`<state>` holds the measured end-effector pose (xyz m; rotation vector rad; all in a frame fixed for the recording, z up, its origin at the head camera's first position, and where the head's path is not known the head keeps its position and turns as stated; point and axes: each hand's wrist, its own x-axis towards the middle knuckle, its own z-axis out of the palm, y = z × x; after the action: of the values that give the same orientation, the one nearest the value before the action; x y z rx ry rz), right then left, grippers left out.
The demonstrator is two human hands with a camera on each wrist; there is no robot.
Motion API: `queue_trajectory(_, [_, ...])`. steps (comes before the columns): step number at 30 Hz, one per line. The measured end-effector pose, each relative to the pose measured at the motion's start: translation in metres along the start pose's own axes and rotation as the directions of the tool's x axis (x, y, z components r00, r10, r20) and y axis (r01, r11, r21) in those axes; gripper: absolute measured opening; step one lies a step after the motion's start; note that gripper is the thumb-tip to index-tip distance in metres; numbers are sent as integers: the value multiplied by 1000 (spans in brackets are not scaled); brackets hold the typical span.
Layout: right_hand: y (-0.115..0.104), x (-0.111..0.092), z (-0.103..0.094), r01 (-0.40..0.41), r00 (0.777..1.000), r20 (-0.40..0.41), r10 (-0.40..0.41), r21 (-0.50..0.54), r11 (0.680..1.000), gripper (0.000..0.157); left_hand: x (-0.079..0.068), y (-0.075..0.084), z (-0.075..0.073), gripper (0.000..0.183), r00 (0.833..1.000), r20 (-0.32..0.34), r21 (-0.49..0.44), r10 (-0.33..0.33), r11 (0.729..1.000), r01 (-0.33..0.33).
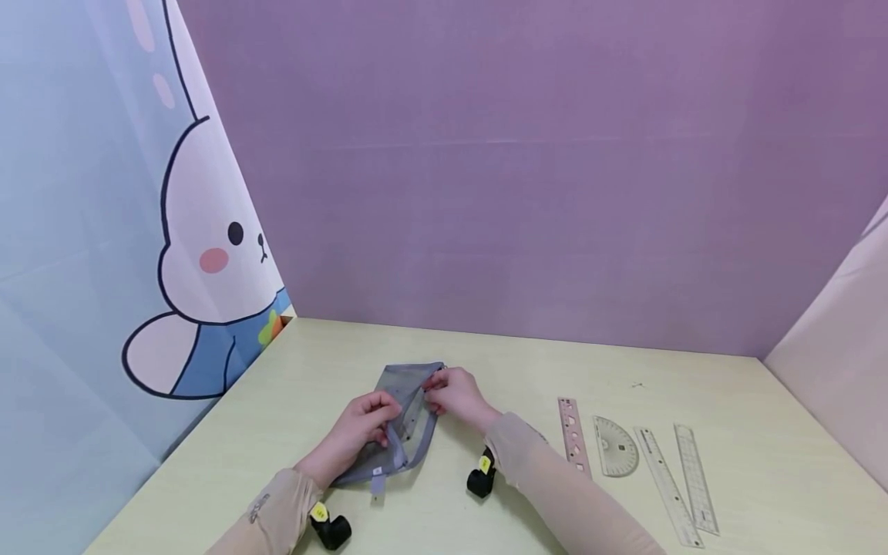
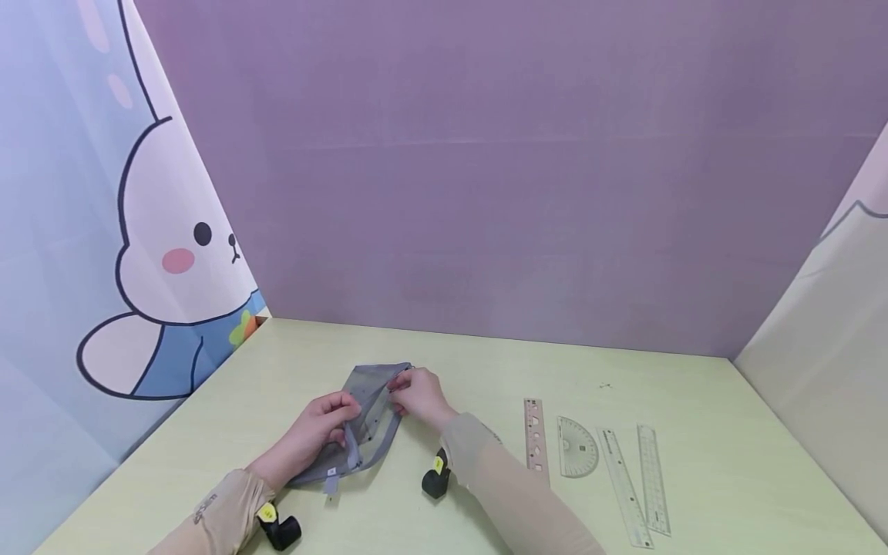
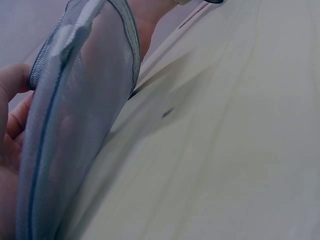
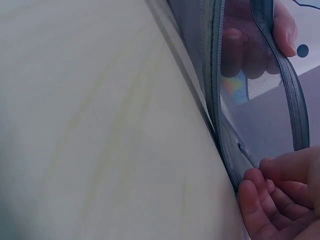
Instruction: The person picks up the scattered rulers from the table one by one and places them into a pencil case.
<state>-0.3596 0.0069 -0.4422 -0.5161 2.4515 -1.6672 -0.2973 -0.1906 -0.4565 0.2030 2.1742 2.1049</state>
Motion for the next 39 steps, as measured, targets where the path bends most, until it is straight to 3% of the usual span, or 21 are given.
queue_trajectory(11, [0, -12, -21, 23, 1000, 5, -23, 32, 999, 15, 1, 0, 1, 11, 1000, 5, 5, -2, 1000, 2])
queue_trajectory(18, [2, -26, -56, 5, 1000, -29, -4, 55, 998, 22, 3, 1, -1, 14, 1000, 11, 23, 11, 1000, -11])
queue_trajectory(27, [23, -53, -100, -23, 998, -51, 27, 71, 997, 30, 6, -1, -1, 13, 1000, 9, 29, 4, 1000, -4])
queue_trajectory(39, [38, -86, -158, -47, 999, -19, 47, -14, 999, 38, 5, -1, -2, 11, 1000, 16, 30, 7, 1000, -7])
